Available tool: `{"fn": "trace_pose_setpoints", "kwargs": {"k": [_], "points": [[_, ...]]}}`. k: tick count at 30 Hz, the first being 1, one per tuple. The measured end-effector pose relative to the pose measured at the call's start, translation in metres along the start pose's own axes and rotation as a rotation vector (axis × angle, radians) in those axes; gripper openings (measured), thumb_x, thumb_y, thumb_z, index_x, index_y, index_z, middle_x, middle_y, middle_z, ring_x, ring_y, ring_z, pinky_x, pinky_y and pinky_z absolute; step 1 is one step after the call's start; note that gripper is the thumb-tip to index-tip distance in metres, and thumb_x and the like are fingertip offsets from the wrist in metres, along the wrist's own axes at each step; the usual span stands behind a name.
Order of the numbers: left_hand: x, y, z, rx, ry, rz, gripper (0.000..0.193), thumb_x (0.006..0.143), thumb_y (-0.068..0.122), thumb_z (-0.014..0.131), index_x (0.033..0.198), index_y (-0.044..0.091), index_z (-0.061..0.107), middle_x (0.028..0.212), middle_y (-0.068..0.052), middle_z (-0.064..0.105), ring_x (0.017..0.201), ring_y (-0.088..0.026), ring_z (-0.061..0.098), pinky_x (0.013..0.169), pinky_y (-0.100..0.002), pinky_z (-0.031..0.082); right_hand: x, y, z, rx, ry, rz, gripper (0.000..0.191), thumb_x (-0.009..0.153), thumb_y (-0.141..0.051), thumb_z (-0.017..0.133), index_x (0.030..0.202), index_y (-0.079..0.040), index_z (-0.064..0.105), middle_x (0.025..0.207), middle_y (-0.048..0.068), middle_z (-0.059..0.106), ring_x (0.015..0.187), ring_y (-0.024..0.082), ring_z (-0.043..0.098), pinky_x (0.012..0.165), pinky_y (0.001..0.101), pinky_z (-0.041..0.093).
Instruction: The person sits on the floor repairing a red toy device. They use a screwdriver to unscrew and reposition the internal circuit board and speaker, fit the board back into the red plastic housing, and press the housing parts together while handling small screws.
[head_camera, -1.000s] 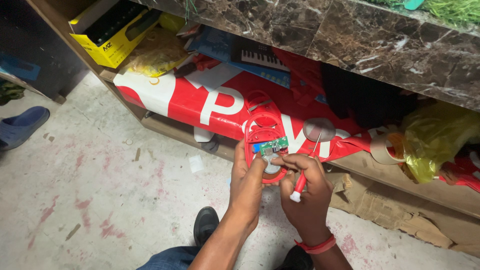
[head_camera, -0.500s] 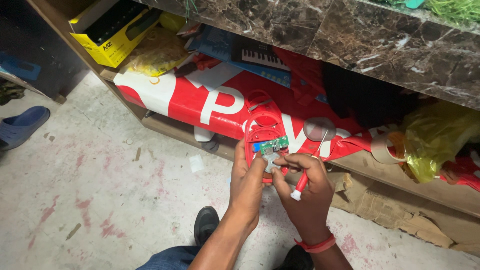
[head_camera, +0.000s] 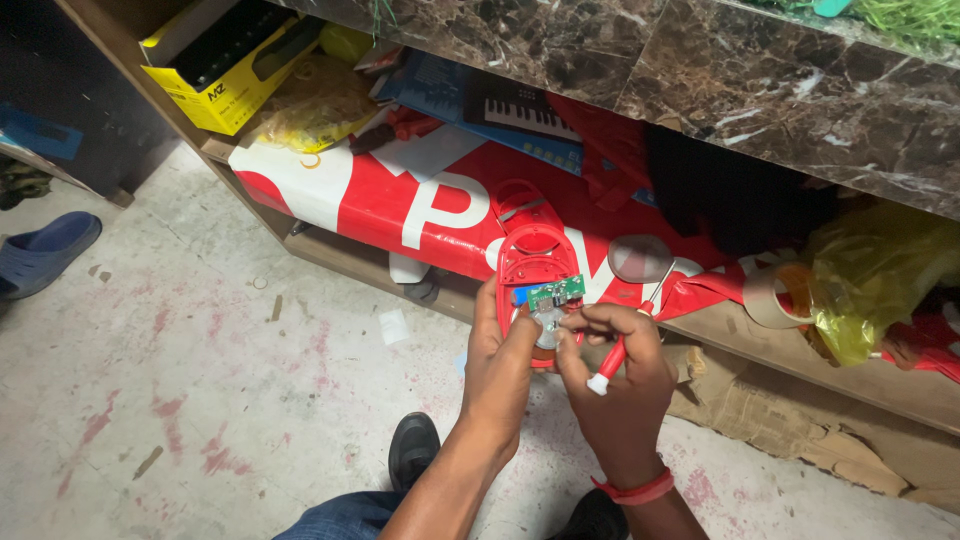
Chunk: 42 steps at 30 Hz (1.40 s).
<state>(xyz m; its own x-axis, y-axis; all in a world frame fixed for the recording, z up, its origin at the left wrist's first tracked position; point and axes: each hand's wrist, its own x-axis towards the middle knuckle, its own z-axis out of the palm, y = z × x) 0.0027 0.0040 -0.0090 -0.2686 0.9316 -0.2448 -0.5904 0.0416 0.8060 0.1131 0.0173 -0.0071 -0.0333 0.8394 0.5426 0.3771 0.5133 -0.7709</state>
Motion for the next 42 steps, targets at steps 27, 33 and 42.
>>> {"fn": "trace_pose_setpoints", "kwargs": {"k": [27, 33, 42], "points": [[0.001, -0.008, 0.0, 0.011, -0.003, 0.019, 0.049, 0.092, 0.014, 0.05, 0.142, 0.013, 0.047, 0.118, -0.005, 0.065, 0.1, -0.01, 0.062, 0.083, -0.028, 0.052, -0.003, 0.004, 0.003, 0.059, -0.043, 0.11, 0.034, 0.082, 0.002, 0.078, 0.111, -0.003, 0.062, 0.093, 0.004, 0.076, 0.081, 0.006, 0.069, 0.074, 0.0215, 0.056], [0.0, -0.008, 0.0, -0.01, -0.014, 0.058, 0.053, 0.089, 0.008, 0.048, 0.142, 0.009, 0.048, 0.12, -0.006, 0.065, 0.104, -0.013, 0.063, 0.09, -0.031, 0.053, -0.003, 0.005, 0.002, -0.023, -0.002, 0.082, 0.032, 0.082, 0.002, 0.079, 0.11, -0.003, 0.063, 0.093, 0.004, 0.077, 0.081, 0.006, 0.068, 0.074, 0.0218, 0.055], [-0.002, -0.001, 0.002, -0.047, 0.025, -0.014, 0.056, 0.089, 0.009, 0.049, 0.145, 0.012, 0.045, 0.121, -0.008, 0.067, 0.107, -0.015, 0.066, 0.092, -0.033, 0.054, -0.002, 0.009, 0.001, -0.006, 0.03, 0.054, 0.031, 0.086, 0.002, 0.078, 0.111, -0.003, 0.062, 0.095, 0.004, 0.075, 0.087, 0.007, 0.069, 0.078, 0.022, 0.054]]}}
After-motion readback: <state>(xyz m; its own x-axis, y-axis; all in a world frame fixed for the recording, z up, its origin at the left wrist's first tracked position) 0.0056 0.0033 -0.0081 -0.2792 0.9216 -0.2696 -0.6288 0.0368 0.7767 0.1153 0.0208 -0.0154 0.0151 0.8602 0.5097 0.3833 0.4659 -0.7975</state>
